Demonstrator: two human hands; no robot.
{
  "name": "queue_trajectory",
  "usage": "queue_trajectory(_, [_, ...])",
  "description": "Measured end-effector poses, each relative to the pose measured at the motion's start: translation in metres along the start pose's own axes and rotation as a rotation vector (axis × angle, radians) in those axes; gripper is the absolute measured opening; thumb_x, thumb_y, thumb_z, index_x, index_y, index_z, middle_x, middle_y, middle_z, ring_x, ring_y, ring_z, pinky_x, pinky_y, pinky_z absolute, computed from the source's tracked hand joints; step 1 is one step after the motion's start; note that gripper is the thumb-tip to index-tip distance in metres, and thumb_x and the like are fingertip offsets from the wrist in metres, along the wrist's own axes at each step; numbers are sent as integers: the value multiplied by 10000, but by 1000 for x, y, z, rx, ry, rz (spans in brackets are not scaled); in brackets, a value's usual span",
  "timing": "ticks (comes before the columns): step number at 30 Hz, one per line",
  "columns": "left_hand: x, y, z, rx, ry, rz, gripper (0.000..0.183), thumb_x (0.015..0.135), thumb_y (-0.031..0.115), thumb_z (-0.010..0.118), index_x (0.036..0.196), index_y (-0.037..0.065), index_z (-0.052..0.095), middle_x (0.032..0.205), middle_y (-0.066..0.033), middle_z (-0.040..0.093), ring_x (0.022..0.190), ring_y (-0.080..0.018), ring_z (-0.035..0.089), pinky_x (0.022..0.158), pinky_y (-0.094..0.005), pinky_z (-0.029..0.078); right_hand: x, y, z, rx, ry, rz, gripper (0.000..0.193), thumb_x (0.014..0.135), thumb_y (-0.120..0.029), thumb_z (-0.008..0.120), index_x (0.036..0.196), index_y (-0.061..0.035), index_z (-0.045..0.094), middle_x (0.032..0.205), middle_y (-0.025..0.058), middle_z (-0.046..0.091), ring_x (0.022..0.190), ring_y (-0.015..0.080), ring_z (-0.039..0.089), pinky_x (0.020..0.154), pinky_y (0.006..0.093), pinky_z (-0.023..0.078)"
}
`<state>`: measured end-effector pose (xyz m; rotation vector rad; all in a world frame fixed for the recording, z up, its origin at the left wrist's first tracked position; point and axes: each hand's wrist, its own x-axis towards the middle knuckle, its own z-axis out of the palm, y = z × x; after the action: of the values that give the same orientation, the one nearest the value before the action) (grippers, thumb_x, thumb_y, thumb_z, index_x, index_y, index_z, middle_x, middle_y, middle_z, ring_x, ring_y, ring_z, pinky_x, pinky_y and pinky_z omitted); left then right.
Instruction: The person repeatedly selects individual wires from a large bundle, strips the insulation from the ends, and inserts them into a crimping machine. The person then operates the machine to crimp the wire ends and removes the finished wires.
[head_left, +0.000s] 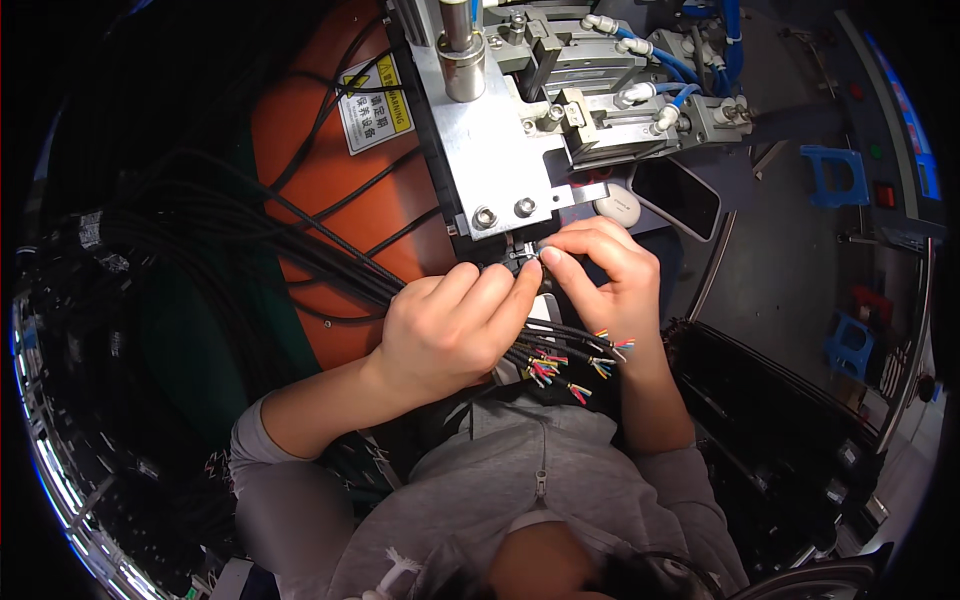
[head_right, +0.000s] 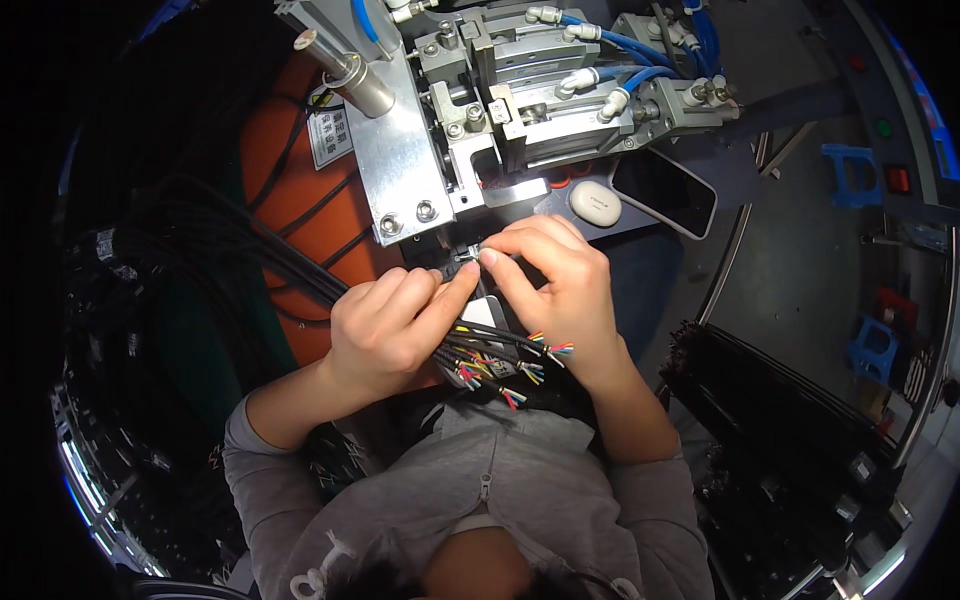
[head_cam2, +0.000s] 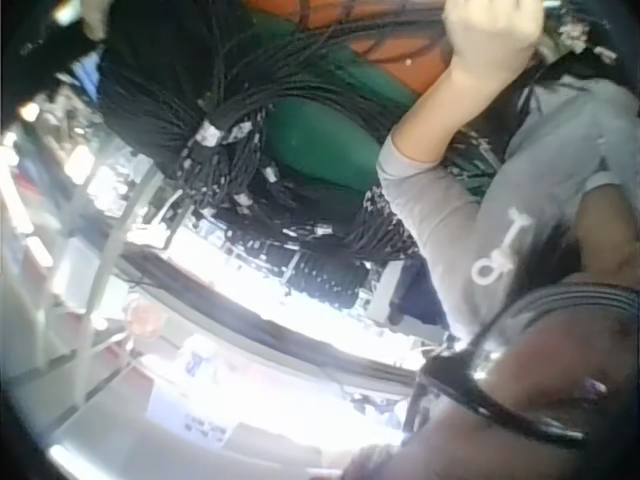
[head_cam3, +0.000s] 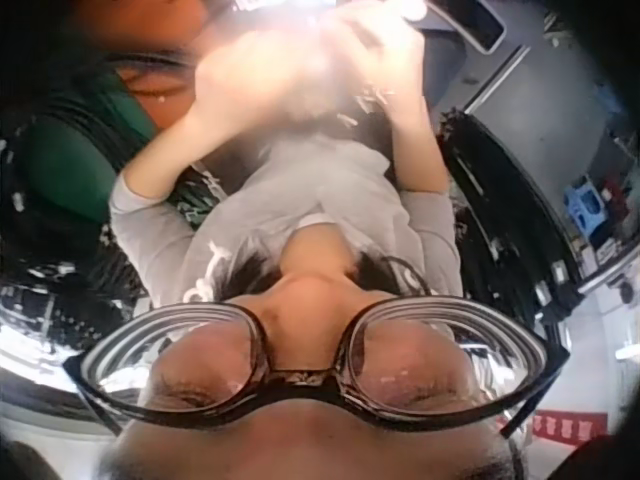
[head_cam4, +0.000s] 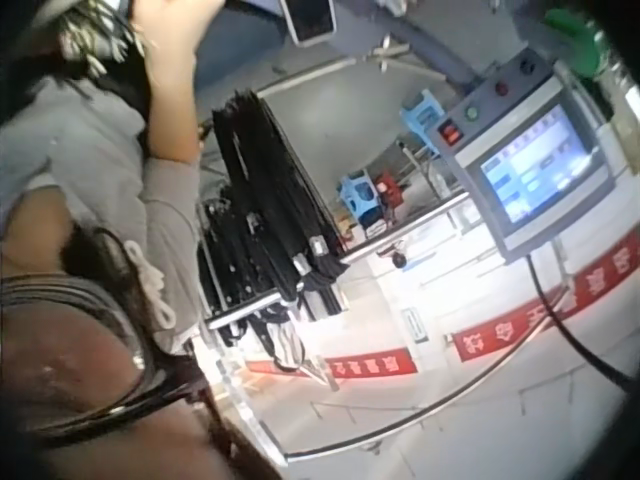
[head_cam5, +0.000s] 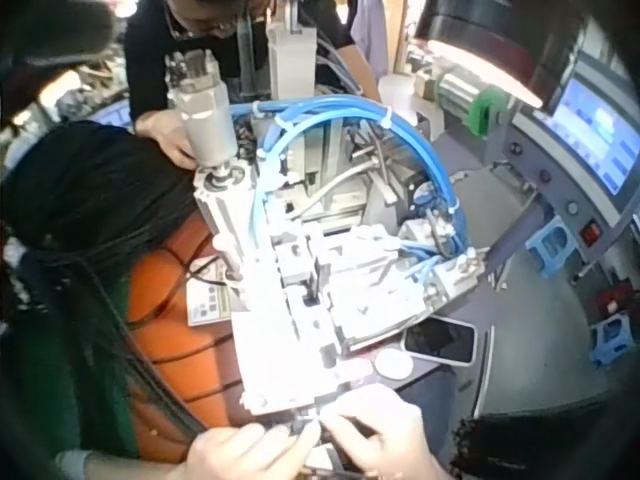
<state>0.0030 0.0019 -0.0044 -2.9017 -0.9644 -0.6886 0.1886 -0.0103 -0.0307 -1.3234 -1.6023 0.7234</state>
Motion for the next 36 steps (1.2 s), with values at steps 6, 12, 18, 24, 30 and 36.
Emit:
queue_trajectory(6, [3,7,1,40,-41,-94,319,725,42,654,1041,71,694,666,1,379,546,-96,439,427,-240,350,0,2,6,-170,14,-121,61,728,0,665,728,-9,605,709,85,579,655,247,534,608,344,427])
queue_trajectory(12, [5,8,1,28,-38,-118,309,727,29,652,1031,60,693,671,-8,385,521,-99,454,425,-250,377,1,9,14,-107,97,-133,59,723,6,656,727,-17,602,694,89,559,650,250,530,611,327,426])
queue_trajectory(18, [4,3,6,-62,40,-120,314,672,44,657,984,37,695,677,-23,448,506,-118,502,431,-266,399,-7,18,17,268,26,307,45,799,-21,611,768,-2,585,713,44,571,676,131,533,614,271,417])
queue_trajectory(24, [6,-1,8,-79,83,-109,312,661,70,646,968,53,699,688,-18,474,513,-130,517,436,-273,404,-11,24,26,784,19,593,50,844,-36,579,804,-7,577,744,-26,559,658,25,471,593,190,372])
queue_trajectory(30, [9,-1,7,-26,39,-93,301,688,102,627,980,100,704,704,-11,473,516,-124,513,444,-265,410,-11,24,22,606,11,521,58,823,-26,570,770,-3,570,711,-30,539,625,22,466,552,198,357])
queue_trajectory(36, [8,-1,6,-22,23,-114,298,701,95,629,990,105,701,755,-10,530,556,-131,552,468,-263,432,-7,13,23,113,124,192,45,796,-26,603,790,9,577,764,86,576,657,170,557,628,288,447])
